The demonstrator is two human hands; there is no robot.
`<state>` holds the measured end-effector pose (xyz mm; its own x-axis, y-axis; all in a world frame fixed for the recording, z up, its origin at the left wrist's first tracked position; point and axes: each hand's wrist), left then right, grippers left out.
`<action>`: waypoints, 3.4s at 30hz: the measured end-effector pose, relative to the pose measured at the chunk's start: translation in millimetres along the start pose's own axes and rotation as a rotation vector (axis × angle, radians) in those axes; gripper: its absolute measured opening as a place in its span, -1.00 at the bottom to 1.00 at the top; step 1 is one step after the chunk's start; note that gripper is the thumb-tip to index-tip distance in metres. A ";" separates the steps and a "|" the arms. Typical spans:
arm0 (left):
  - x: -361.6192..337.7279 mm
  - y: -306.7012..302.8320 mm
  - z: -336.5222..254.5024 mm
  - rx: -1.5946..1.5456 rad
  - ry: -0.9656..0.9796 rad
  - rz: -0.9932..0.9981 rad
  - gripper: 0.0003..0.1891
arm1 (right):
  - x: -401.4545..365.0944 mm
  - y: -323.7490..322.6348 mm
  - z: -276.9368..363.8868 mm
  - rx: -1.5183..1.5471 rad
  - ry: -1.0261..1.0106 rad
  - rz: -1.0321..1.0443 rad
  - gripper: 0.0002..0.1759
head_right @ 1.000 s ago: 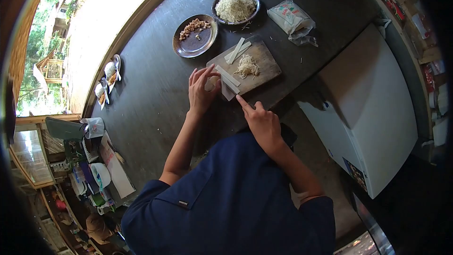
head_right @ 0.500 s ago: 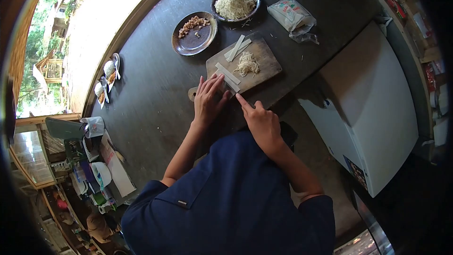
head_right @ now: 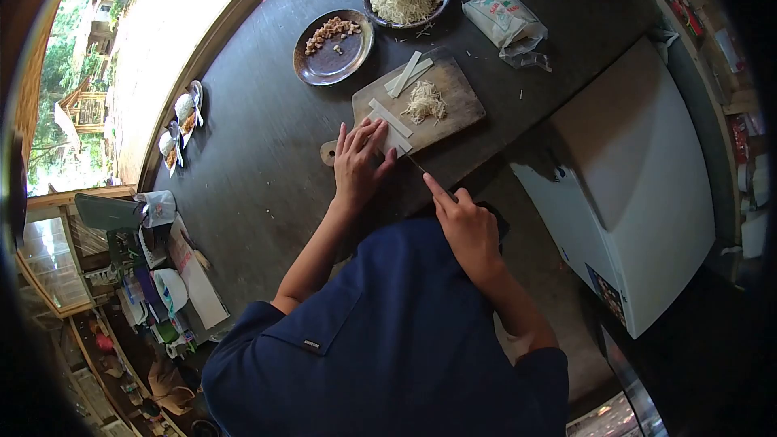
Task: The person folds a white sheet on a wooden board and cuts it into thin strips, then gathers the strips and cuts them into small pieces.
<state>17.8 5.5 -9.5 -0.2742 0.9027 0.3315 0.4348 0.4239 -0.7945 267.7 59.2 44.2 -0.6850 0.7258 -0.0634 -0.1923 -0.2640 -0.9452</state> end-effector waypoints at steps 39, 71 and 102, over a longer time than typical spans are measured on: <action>-12.8 6.3 -8.2 0.088 -0.214 -0.229 -0.44 | 61.4 17.6 8.5 0.116 -0.086 -0.069 -0.52; -7.6 2.3 0.3 0.052 -0.167 -0.205 -0.48 | 76.3 27.3 21.1 0.079 -0.145 -0.056 -0.48; -2.9 0.3 7.4 -0.162 -0.184 -0.344 -0.55 | 72.0 40.1 29.5 -0.118 -0.117 -0.132 -0.43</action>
<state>12.3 2.5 -14.5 -0.5696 0.6842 0.4555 0.4159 0.7179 -0.5583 189.9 82.1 11.1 -0.7377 0.6685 0.0945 -0.2064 -0.0901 -0.9743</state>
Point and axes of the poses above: each hand's wrist, its own x-axis towards the middle knuckle, its own y-axis out of the palm, z = x × y, and after that the axes turned 13 degrees about -x, right-handed
